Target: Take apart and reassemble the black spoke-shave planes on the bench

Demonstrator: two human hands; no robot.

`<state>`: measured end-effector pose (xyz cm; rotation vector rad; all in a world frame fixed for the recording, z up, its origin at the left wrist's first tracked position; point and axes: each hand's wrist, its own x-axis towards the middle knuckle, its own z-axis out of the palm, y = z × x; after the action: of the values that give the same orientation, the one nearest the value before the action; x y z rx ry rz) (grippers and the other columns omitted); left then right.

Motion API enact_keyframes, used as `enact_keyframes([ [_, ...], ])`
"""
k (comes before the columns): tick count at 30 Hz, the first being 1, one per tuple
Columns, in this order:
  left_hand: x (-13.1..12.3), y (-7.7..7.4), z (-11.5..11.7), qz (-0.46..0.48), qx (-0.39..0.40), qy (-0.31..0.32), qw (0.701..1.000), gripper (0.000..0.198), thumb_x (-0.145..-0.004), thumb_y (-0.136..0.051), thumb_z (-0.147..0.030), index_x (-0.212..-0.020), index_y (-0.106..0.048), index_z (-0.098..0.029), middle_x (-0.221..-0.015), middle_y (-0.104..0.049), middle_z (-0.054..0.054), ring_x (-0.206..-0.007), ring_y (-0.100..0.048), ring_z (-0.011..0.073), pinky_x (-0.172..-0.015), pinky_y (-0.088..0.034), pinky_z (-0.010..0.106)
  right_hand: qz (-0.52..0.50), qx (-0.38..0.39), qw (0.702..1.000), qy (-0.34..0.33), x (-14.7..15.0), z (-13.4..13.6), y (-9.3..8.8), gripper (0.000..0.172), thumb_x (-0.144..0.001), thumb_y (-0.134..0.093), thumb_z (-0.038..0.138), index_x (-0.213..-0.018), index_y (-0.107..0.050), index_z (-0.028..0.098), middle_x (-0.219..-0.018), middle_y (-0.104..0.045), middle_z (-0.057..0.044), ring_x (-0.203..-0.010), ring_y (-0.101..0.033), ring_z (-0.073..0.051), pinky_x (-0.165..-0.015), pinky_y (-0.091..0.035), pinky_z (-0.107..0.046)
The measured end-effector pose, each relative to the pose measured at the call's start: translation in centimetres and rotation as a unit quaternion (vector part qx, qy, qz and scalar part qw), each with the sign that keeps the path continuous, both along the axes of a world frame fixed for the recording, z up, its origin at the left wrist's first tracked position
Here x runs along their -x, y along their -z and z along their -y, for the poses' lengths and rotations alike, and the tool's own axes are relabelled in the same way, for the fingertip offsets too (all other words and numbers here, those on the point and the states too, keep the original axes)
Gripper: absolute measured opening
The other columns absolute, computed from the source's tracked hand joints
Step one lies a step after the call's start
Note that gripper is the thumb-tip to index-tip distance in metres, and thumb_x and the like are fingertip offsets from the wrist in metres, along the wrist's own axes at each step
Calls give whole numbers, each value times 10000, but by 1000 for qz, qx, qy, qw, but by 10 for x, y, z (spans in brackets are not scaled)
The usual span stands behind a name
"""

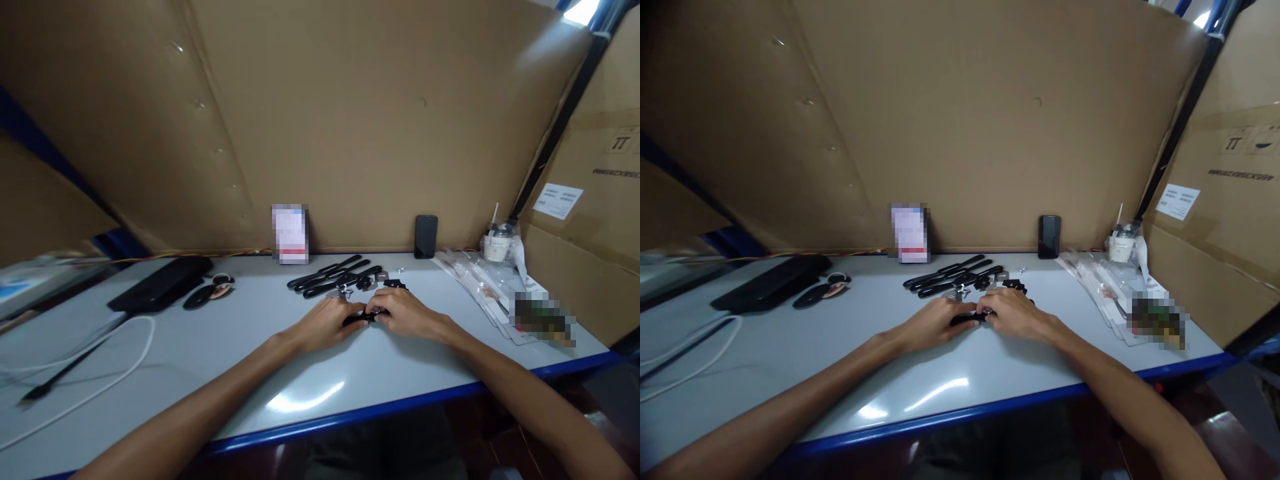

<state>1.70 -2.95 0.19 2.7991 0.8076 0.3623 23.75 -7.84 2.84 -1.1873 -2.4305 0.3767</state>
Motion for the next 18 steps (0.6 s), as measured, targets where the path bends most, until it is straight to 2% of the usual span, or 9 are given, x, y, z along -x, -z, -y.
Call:
enact_keyframes([
  [5, 0, 0, 0, -7, 5, -1, 1000, 336, -1005, -514, -379, -1140, -746, -177, -777, -754, 79, -683, -664, 214, -634, -388, 316, -73, 99, 992, 0, -5, -9, 2, 229, -789, -701, 9, -937, -768, 170, -841, -721, -32, -801, -622, -179, -753, -473, -297],
  [10, 1, 2, -1, -17, -8, -7, 1000, 351, -1006, -521, -398, -1139, -749, -167, -779, -750, 90, -696, -671, 225, -638, -392, 318, -166, 143, 976, 3, -7, -15, 2, 198, -769, -714, 29, -880, -756, 186, -831, -719, -6, -797, -635, -160, -762, -489, -282],
  [14, 0, 0, -1, -10, -2, -2, 1000, 391, -1004, -519, -399, -1277, -709, -196, -808, -768, 87, -733, -686, 245, -668, -413, 332, -216, 136, 964, 68, -20, -28, 2, 170, -760, -730, 79, -893, -746, 183, -850, -712, 0, -817, -642, -156, -759, -500, -271],
  [18, -1, -3, 0, -13, 15, -8, 1000, 425, -1006, -504, -416, -1319, -690, -197, -863, -781, 93, -752, -695, 245, -701, -436, 343, -225, 110, 953, 169, -49, -52, 7, 193, -754, -696, 73, -922, -731, 161, -779, -661, 10, -734, -614, -152, -665, -469, -254],
])
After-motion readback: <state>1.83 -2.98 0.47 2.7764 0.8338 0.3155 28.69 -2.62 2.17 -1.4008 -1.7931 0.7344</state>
